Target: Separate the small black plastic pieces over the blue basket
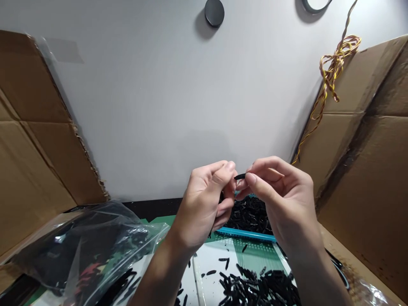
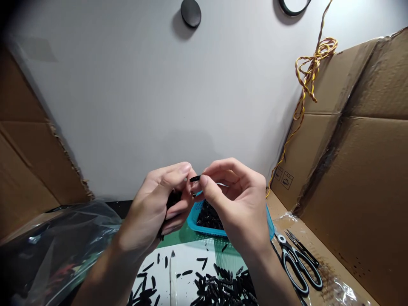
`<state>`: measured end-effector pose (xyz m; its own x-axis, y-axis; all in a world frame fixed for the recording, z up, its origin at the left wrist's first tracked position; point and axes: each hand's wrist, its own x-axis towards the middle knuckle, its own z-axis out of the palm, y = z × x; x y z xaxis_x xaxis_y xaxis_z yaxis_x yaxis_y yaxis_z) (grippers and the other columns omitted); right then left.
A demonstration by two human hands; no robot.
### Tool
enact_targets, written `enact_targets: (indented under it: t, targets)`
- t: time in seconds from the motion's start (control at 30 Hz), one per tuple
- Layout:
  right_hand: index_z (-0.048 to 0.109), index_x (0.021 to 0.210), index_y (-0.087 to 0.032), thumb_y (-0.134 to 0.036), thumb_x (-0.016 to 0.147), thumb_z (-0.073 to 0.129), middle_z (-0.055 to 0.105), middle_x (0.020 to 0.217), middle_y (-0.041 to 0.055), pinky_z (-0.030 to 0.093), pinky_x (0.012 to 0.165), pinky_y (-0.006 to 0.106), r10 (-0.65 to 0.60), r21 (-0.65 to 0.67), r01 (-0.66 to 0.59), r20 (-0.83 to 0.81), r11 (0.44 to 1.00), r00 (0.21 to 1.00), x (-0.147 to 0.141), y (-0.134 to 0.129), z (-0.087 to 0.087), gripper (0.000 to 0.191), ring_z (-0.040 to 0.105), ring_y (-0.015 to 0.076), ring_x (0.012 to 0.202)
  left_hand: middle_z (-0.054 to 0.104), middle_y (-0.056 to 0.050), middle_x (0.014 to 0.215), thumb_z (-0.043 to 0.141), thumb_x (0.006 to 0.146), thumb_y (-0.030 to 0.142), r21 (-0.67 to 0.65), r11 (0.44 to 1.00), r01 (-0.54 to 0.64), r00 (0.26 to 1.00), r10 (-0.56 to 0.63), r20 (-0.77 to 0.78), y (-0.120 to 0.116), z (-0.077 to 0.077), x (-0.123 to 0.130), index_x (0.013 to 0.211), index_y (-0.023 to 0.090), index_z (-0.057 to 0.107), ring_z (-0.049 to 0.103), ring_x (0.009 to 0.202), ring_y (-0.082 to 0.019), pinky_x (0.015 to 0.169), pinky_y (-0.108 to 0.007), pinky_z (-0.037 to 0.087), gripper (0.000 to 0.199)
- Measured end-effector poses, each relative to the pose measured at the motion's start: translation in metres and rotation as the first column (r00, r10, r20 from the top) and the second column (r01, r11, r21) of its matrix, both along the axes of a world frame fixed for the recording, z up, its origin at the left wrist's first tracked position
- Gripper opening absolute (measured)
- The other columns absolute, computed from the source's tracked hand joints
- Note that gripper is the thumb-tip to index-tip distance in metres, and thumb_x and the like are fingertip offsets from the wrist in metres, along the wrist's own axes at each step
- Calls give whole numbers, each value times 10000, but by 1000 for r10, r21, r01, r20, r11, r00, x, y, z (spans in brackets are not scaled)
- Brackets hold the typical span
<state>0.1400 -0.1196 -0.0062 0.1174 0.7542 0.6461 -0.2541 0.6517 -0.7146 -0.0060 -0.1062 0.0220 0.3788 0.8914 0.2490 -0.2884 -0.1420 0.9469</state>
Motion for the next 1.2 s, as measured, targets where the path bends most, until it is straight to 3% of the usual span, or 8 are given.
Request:
enact_targets:
  t: [0.2,0.33,0.6,0.77,0.93,1.2]
  targets:
    - [735,869,-210,-179,877,828,780,749,8,659,588,281,2,-67,1,45,998,999,1,5,3,98,774,181,670,347,90,447,671,994,429,44,999,23,998,-20,-58,3,-1,-1,721,228,525,164,334,-32,316,-145,167,369]
    - [732,822,-200,-173,808,896,785,728,5,657,616,271,19,-86,-16,27,996,999,2,6,4,167,758,164,640,355,88,451,670,999,421,72,997,30,996,-24,-84,4,-1,-1,727,229,523,181,334,-34,318,-146,173,364]
    - [746,877,-203,-244,892,816,807,745,21,680,670,328,33,-86,-26,78,996,996,7,10,1,82,785,186,660,337,92,455,676,978,416,3,1000,-19,998,19,-67,6,-1,1,714,227,517,176,329,-34,312,-149,163,362]
    - [731,942,-214,-293,929,775,806,766,19,673,682,353,-26,-51,30,83,998,996,11,23,-4,92,766,183,670,329,95,464,600,996,373,-9,993,-116,993,116,22,8,-7,10,712,233,485,226,312,-53,305,-149,187,337]
    - [722,1005,-219,-271,949,743,782,742,1,625,661,332,-39,-36,41,61,999,997,13,28,-7,79,730,166,650,324,105,506,558,1010,383,-107,991,-79,988,92,126,12,-12,15,770,245,495,210,337,-64,303,-152,211,284]
    - [718,980,-220,-255,961,722,732,660,-26,613,638,319,-60,-9,61,78,998,995,11,22,-1,40,698,156,603,366,95,484,563,1033,478,-28,1000,4,998,-6,-69,11,-11,13,786,239,501,210,321,-43,302,-128,197,349]
